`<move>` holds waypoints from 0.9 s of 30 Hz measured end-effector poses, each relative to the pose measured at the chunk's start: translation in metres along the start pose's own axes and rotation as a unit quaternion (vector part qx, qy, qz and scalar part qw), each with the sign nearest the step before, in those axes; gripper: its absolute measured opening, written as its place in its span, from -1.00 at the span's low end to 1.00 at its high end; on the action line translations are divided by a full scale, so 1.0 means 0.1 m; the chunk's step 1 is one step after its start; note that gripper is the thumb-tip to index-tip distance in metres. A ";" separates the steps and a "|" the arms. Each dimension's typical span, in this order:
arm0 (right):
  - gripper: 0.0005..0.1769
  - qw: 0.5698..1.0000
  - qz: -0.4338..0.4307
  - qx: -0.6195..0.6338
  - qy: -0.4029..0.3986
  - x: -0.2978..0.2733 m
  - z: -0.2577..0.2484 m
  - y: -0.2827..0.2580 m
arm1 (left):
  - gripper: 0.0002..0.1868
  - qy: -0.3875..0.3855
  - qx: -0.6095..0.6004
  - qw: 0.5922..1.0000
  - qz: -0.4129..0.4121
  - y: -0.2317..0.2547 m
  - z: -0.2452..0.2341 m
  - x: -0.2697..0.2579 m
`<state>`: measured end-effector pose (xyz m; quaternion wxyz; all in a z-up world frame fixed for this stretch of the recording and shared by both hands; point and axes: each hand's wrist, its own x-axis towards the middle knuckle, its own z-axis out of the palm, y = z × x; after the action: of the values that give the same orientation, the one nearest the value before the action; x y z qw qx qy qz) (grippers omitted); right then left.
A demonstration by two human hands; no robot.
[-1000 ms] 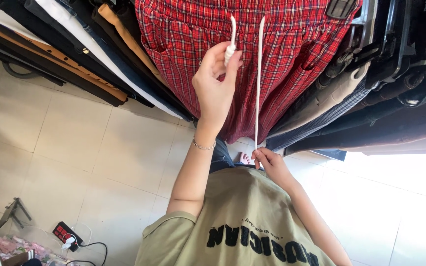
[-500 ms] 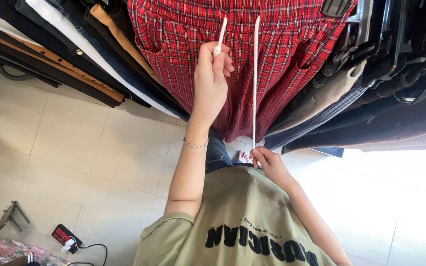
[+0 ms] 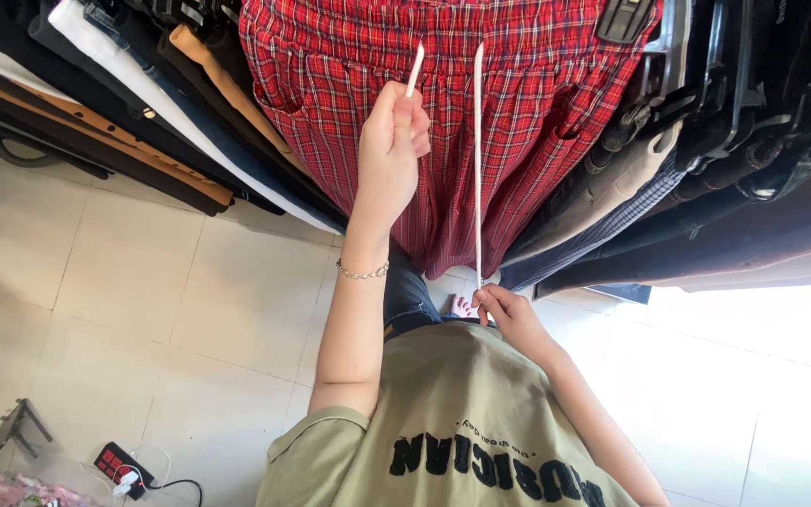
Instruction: Tying the drawstrings on a pair of red plaid shorts hanging on a clothing rack.
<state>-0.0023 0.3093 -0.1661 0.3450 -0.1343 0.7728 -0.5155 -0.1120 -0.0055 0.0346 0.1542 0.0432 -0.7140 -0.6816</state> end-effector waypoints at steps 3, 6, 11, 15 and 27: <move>-0.56 1.000 0.003 -0.007 0.006 0.00 -0.02 0.01 | -0.76 0.024 0.025 0.999 0.005 -0.03 0.06 -0.01; -0.54 1.000 -0.008 -0.012 0.010 -0.04 -0.03 -0.03 | -0.81 0.089 0.187 0.977 0.051 0.21 0.18 -0.24; -0.54 0.998 -0.057 -0.012 0.005 -0.04 -0.03 0.01 | -0.65 0.225 0.309 0.887 0.257 0.14 0.45 -0.58; -0.63 0.997 -0.075 -0.016 -0.029 -0.10 0.00 -0.02 | -0.46 0.091 0.221 0.965 0.106 -0.09 0.60 -0.74; -0.89 0.904 -0.296 -0.062 0.302 0.31 -0.28 -0.42 | -0.71 -0.034 -0.172 0.984 -0.045 -0.15 0.47 -0.69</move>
<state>-0.0495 0.2933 -0.1345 -0.0822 -0.2155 0.7950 -0.5611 -0.0623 0.0573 0.0073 0.1043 0.0246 -0.5884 -0.8014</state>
